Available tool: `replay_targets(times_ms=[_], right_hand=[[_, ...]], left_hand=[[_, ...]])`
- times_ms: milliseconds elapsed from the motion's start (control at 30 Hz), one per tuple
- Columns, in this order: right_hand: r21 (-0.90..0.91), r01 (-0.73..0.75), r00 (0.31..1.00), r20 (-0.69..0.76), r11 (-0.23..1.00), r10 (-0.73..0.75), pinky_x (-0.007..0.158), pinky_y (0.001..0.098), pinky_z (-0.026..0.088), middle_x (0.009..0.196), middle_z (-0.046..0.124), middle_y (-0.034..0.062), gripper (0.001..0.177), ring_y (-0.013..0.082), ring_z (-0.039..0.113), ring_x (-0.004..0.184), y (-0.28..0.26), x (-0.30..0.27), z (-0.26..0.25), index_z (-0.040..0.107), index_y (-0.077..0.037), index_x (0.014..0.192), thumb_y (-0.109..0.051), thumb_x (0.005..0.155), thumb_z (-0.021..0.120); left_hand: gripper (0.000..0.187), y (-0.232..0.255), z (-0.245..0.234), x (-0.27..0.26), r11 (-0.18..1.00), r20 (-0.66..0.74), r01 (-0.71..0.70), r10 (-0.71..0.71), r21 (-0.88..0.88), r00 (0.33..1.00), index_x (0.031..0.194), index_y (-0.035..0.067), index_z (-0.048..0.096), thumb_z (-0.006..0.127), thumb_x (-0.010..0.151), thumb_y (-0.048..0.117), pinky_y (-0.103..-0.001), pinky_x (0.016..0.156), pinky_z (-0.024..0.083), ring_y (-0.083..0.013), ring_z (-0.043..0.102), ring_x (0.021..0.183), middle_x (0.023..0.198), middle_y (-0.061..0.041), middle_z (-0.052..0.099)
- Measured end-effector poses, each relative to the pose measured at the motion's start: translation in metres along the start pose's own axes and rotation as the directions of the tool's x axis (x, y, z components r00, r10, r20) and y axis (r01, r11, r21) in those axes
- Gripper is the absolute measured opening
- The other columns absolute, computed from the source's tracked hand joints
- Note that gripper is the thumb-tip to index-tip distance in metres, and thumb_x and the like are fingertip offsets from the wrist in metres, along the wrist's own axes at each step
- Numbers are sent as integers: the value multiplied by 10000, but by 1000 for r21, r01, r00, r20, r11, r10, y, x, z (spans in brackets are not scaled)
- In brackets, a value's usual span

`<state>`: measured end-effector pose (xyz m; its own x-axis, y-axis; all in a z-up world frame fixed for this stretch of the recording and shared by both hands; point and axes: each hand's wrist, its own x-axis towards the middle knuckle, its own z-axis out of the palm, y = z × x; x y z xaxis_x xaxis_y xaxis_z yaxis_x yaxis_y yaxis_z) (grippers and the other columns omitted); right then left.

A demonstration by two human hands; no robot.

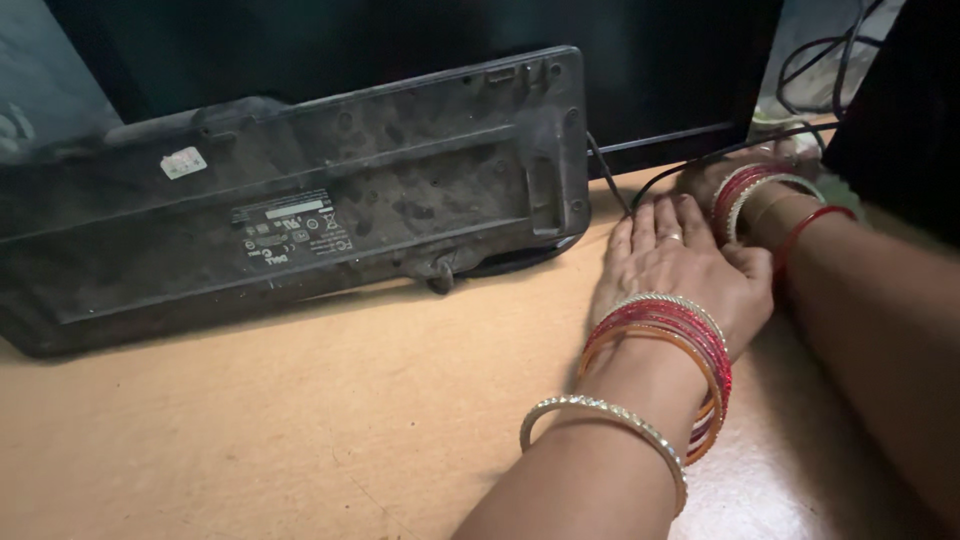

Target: The person cleans a desk surface using a cloth. They first move a flower vase and a keyboard aside, then wipe the desk and the back of the monitor with the cloth.

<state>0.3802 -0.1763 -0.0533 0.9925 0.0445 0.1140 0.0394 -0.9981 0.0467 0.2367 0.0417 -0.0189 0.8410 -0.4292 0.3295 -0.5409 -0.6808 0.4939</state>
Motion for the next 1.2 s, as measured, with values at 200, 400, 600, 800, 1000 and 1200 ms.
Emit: replay_targets(times_ms=[200,400,600,800,1000,1200], right_hand=[[-3,22,1000,-9,1000,-22,1066,454,489,1338,679,142,509,346,603,1285,1,1,7,682,-179,1281,-517,940,513],[-15,47,999,-3,999,-47,1095,453,473,1391,653,146,543,348,572,1333,13,8,27,663,-164,1312,-527,932,526],[187,75,996,-64,979,-64,1120,452,425,1475,558,168,628,359,517,1366,3,-18,30,551,-155,1410,-528,905,527],[-6,11,1000,29,1000,-11,1204,545,267,1626,360,51,731,283,289,1519,-51,-68,-5,400,-263,1532,-605,893,492],[-84,-4,999,45,996,8,1216,596,145,1702,178,1,843,281,111,1570,-83,-112,-21,246,-333,1586,-646,852,517],[-132,-23,998,47,991,30,1259,553,93,1700,124,2,842,323,74,1560,-111,-148,-30,171,-344,1627,-648,906,483]], left_hand=[[807,-2,3,0,995,-44,-6,2,-103,999,1559,-35,233,370,903,414,-419,1252,83,-293,161,1557,1648,-192,244],[775,-2,2,1,984,-144,-65,41,-166,989,1585,18,231,396,910,361,-413,1258,89,-299,159,1560,1675,-175,210],[770,0,-17,-18,985,-76,-70,59,-156,995,1602,92,204,373,933,433,-377,1249,102,-239,177,1546,1678,-100,207],[739,-3,-25,-43,992,-50,-93,89,-90,995,1606,103,220,343,957,436,-360,1270,71,-189,147,1572,1698,-64,193],[712,-2,-37,-70,992,-27,-119,118,-45,993,1599,130,217,311,961,433,-361,1264,33,-178,99,1574,1703,-43,155],[726,0,-49,-95,997,-2,-71,71,-29,998,1610,151,187,296,957,447,-359,1258,29,-177,103,1561,1692,-24,154]])
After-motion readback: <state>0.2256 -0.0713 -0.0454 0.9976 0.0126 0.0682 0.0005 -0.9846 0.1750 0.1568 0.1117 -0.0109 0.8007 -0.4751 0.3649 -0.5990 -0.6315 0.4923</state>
